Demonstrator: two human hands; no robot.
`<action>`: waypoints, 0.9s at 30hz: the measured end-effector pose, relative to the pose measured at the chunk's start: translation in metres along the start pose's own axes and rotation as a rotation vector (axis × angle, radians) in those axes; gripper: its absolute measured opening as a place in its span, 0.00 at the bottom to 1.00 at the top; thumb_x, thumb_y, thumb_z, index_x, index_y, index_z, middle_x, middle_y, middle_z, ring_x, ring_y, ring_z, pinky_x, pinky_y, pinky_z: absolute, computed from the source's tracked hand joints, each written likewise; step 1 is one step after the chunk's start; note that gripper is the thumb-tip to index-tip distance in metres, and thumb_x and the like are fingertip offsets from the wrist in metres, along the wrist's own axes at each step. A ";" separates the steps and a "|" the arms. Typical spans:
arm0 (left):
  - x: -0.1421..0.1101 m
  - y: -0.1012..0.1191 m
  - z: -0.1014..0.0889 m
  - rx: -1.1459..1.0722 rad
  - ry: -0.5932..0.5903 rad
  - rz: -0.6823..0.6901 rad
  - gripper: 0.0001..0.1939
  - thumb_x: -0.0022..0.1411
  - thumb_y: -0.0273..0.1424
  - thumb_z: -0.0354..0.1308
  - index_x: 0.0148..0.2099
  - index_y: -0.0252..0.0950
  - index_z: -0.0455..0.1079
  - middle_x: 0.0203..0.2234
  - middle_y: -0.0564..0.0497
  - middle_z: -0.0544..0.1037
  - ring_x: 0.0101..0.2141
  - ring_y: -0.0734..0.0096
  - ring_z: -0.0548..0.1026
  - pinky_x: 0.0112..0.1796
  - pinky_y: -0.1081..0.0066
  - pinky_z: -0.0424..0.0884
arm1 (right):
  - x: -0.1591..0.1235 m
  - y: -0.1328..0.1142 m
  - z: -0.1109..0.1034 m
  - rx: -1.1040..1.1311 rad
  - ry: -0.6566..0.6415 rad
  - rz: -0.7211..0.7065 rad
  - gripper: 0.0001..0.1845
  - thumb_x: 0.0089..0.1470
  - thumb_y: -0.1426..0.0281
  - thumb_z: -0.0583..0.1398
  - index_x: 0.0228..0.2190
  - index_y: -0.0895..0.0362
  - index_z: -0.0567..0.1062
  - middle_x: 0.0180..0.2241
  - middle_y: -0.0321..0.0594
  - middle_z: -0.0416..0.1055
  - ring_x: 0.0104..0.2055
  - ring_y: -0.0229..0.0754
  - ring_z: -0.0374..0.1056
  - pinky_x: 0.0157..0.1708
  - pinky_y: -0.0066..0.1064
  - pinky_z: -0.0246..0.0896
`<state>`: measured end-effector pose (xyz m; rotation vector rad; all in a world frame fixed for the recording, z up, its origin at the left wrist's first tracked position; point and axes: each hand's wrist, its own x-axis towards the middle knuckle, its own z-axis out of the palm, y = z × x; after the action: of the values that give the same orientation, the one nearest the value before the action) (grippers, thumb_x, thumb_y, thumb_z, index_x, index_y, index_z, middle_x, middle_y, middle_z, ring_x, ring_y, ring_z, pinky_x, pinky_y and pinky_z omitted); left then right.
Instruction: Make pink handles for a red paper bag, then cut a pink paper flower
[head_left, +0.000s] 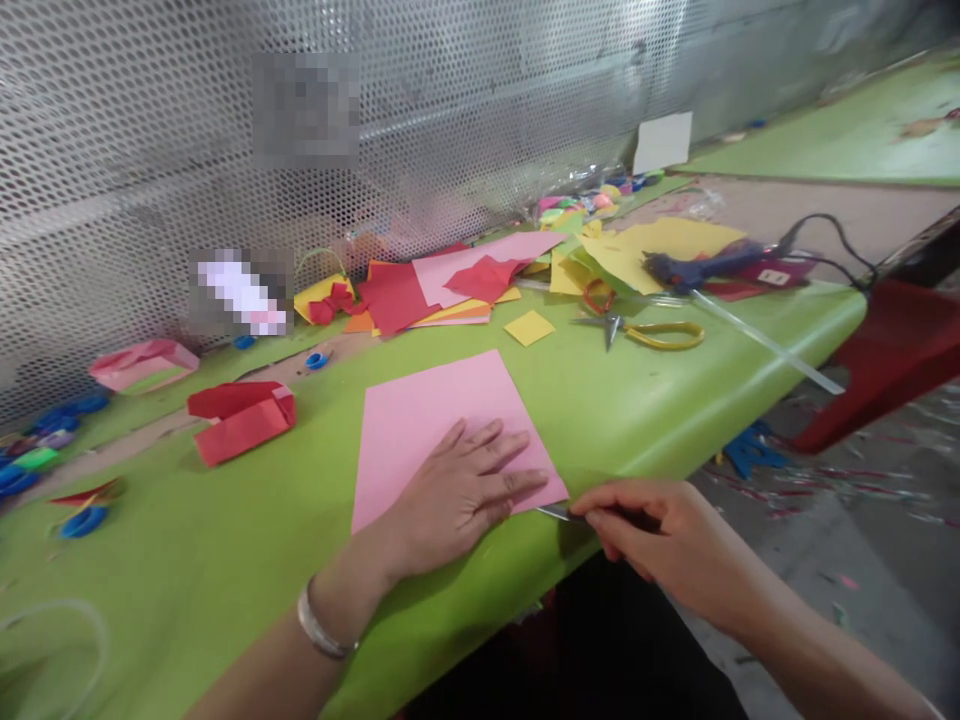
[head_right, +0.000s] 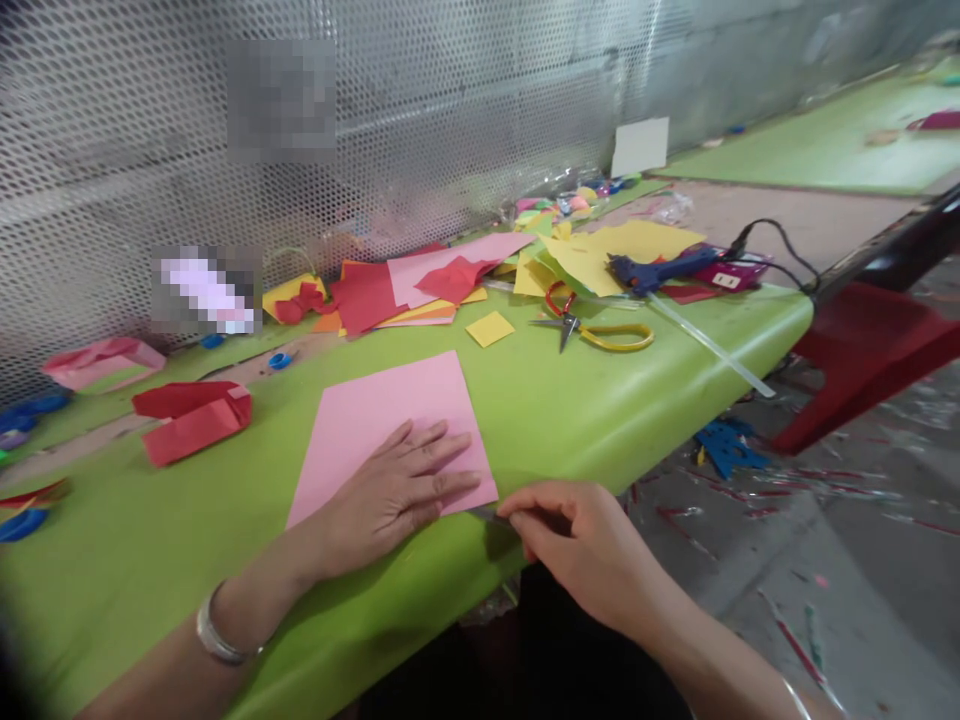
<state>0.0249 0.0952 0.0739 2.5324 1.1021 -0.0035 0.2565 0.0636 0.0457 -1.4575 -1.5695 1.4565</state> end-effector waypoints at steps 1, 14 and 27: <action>0.000 0.000 0.000 -0.002 0.003 0.000 0.21 0.69 0.41 0.41 0.61 0.55 0.58 0.65 0.56 0.51 0.65 0.59 0.46 0.61 0.46 0.39 | -0.001 -0.001 0.004 0.023 -0.016 0.029 0.12 0.47 0.64 0.57 0.29 0.56 0.79 0.16 0.30 0.65 0.14 0.30 0.54 0.14 0.22 0.48; -0.029 -0.005 -0.008 -0.104 0.446 0.009 0.08 0.61 0.31 0.57 0.41 0.42 0.77 0.41 0.47 0.76 0.47 0.62 0.70 0.49 0.60 0.64 | -0.003 0.001 0.029 -0.193 0.075 -0.185 0.15 0.51 0.65 0.54 0.30 0.53 0.81 0.18 0.34 0.73 0.17 0.36 0.66 0.15 0.23 0.58; -0.068 -0.016 0.010 -0.198 0.333 -0.124 0.11 0.64 0.33 0.55 0.39 0.40 0.79 0.28 0.49 0.76 0.30 0.73 0.71 0.30 0.74 0.64 | -0.001 0.006 0.027 -0.167 0.104 -0.255 0.14 0.49 0.64 0.56 0.28 0.53 0.81 0.11 0.31 0.66 0.10 0.33 0.57 0.09 0.23 0.51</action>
<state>-0.0318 0.0538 0.0697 2.3362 1.3095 0.4851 0.2342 0.0527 0.0335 -1.3422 -1.7723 1.1103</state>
